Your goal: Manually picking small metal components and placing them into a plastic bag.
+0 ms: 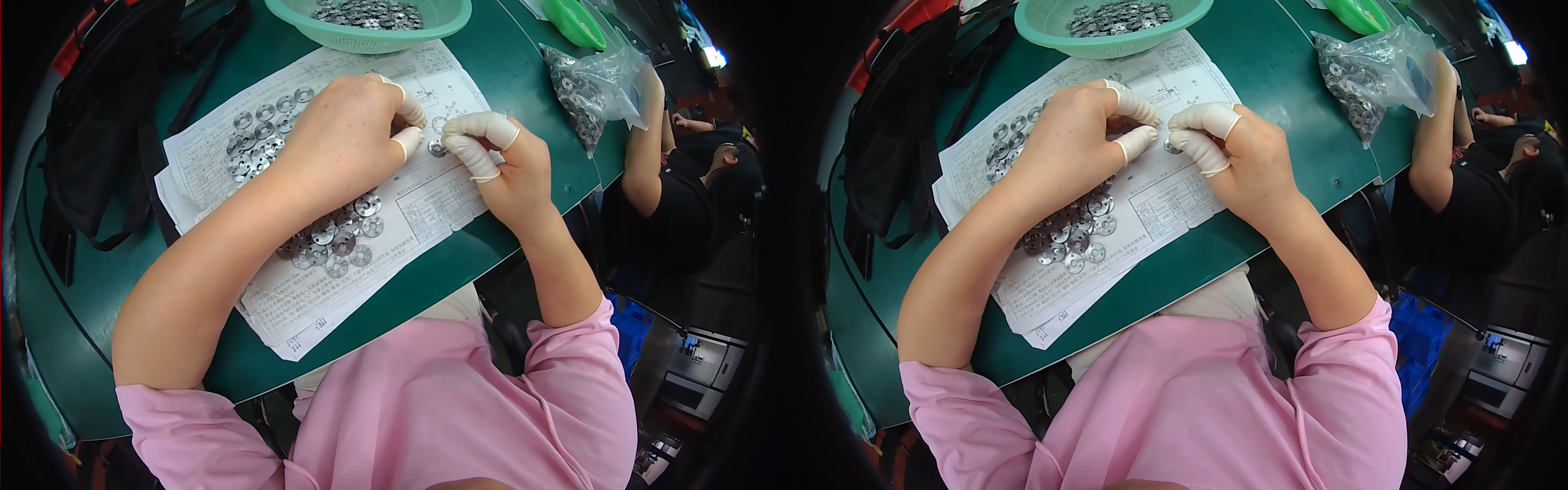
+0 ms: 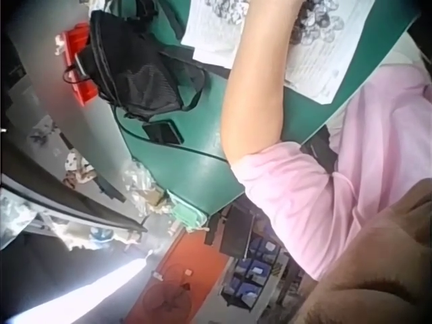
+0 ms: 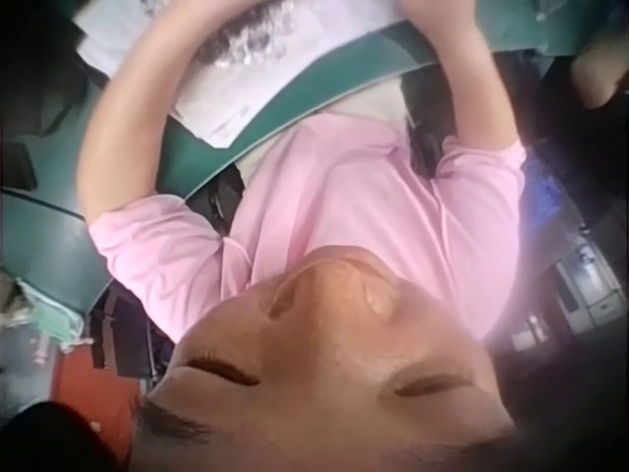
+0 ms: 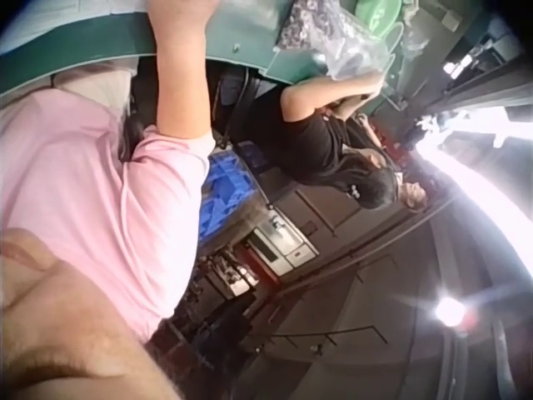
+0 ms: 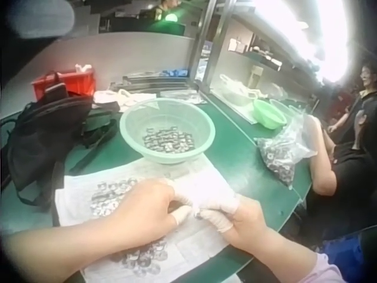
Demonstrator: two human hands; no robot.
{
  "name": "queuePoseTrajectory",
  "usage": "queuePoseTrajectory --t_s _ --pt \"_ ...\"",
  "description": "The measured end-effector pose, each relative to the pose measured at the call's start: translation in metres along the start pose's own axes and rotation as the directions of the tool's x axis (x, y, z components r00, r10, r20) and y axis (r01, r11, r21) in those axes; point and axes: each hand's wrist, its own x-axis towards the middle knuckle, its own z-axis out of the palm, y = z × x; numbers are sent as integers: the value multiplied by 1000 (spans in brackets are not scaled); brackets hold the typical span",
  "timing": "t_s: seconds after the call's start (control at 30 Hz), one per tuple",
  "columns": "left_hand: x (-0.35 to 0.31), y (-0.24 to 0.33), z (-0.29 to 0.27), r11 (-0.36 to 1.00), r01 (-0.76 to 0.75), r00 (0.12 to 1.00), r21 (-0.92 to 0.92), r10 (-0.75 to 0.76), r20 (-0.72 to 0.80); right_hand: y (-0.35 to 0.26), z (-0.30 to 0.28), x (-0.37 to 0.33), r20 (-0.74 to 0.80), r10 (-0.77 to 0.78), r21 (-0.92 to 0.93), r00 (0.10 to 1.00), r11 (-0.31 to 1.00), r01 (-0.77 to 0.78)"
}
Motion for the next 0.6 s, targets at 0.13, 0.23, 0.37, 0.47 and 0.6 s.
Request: queuePoseTrajectory --t_s 0.13,0.23,0.37,0.47,0.6 --pt "-4 5 3 996 -65 998 65 63 30 -5 2 0 3 -64 -147 998 987 63" --pt "-5 6 7 987 -116 993 107 114 31 -7 1 0 -3 -47 -169 999 985 45" --pt "-8 4 11 966 -174 984 192 180 -15 -11 0 2 0 -56 -168 998 984 55" --pt "-7 4 12 950 -199 977 239 211 -24 -17 -2 4 -11 -71 -169 997 983 68" --pt "-7 4 12 958 -180 982 221 189 -17 -18 -2 5 11 -69 -261 998 963 70"
